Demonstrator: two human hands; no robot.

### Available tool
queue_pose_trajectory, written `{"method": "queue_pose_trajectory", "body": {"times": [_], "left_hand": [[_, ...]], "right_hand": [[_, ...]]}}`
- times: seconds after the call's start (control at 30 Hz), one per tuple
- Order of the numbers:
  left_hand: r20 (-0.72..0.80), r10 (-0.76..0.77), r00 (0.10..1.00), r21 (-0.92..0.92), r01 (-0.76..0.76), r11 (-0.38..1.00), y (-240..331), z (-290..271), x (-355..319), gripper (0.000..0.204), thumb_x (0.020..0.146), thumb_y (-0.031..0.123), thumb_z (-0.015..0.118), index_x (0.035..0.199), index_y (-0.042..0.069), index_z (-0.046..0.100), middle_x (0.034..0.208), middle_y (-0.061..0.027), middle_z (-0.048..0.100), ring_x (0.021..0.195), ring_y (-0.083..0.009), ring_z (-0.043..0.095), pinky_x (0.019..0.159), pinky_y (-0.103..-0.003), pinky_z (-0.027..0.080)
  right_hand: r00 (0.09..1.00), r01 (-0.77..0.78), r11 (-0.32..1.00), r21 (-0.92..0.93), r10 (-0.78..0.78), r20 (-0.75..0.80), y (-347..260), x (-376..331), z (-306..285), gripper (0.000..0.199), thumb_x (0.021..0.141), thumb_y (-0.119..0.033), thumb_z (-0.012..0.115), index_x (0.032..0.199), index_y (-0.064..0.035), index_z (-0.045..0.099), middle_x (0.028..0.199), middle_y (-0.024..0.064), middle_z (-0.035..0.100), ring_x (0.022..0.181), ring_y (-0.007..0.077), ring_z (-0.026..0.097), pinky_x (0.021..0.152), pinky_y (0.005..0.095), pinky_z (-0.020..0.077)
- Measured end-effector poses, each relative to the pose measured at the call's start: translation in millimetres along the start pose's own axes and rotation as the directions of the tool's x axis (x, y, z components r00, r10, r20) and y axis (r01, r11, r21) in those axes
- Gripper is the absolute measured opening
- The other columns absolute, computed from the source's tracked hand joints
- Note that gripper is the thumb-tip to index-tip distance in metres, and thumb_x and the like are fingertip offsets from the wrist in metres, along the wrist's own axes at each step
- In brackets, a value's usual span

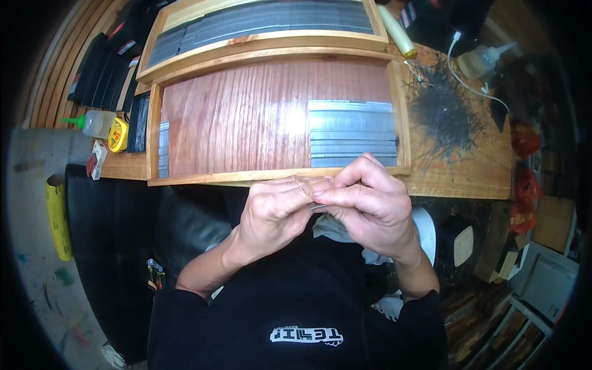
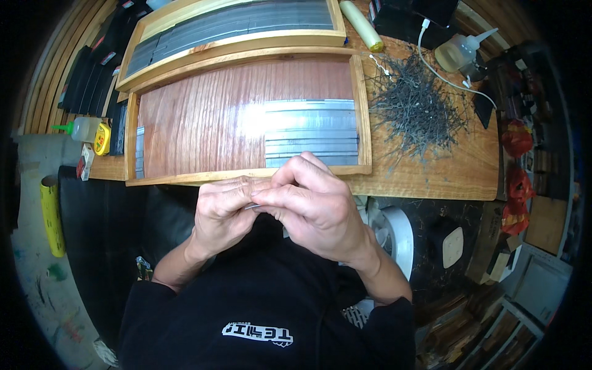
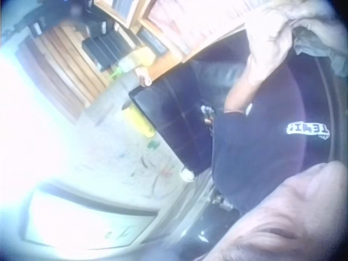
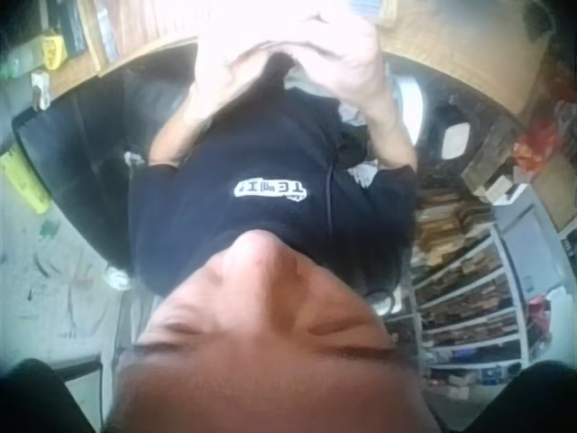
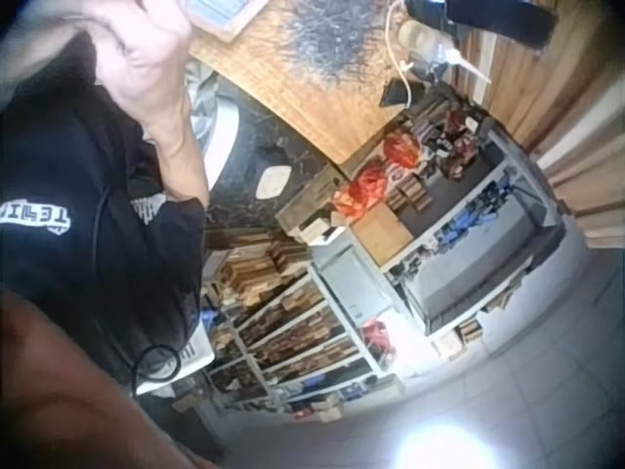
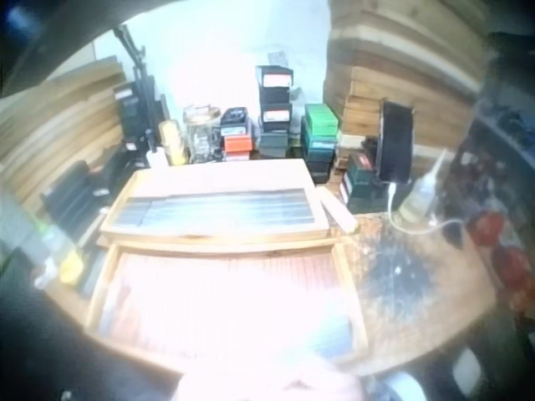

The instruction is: The person repeatedly picks up small rectangular metal pieces from a wooden tray and aligns them by hand, stacking them into a small bundle. The person continues this repetitive stacking process throughout the clip, occasionally adjusting the alignment of the pieces.

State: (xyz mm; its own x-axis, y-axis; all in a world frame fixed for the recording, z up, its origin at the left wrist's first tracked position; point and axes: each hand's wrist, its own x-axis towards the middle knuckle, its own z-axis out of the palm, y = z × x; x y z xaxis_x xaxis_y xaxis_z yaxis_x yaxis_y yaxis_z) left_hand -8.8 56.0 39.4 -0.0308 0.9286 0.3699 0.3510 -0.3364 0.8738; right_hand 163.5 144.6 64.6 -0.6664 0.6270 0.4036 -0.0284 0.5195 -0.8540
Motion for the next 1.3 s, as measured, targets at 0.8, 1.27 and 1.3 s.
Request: {"method": "queue_pose_trajectory", "body": {"times": [0.8, 1.27, 1.3], "left_hand": [[0.021, 0.068, 0.997, 0.005, -0.068, 0.998, 9, 4, -11, 0.029, 0.076, -0.008, 0.075, 0.105, -0.007, 0.074, 0.091, -0.0181, 0.077, 0.079, -0.0296, 0.077, 0.069, -0.034, 0.061], [-0.038, -0.354, 0.934, -0.142, 0.346, 0.927, -5, 26, -94, 0.021, 0.087, -0.009, 0.071, 0.108, -0.007, 0.075, 0.09, -0.0177, 0.077, 0.077, -0.0238, 0.076, 0.068, -0.029, 0.058], [-0.03, -0.352, 0.936, -0.138, 0.345, 0.928, -5, 26, -94, 0.02, 0.089, -0.008, 0.07, 0.108, -0.007, 0.075, 0.088, -0.0169, 0.077, 0.077, -0.0221, 0.076, 0.068, -0.028, 0.058]], "right_hand": [[0.996, -0.076, 0.99, 0.115, 0.07, 0.057, -4, -11, 1, 0.025, 0.07, -0.001, 0.09, 0.093, -0.0055, 0.081, 0.084, 0.0024, 0.061, 0.077, 0.0136, 0.058, 0.064, 0.0282, 0.0466], [0.925, -0.375, 0.874, 0.309, 0.335, 0.177, 21, -62, 49, 0.015, 0.08, -0.005, 0.087, 0.092, -0.0015, 0.078, 0.087, 0.0036, 0.062, 0.076, 0.0132, 0.06, 0.065, 0.028, 0.049], [0.917, -0.393, 0.866, 0.309, 0.346, 0.197, 22, -62, 47, 0.015, 0.08, -0.004, 0.086, 0.092, -0.0015, 0.078, 0.087, 0.0039, 0.062, 0.077, 0.0137, 0.061, 0.066, 0.0281, 0.0496]]}}
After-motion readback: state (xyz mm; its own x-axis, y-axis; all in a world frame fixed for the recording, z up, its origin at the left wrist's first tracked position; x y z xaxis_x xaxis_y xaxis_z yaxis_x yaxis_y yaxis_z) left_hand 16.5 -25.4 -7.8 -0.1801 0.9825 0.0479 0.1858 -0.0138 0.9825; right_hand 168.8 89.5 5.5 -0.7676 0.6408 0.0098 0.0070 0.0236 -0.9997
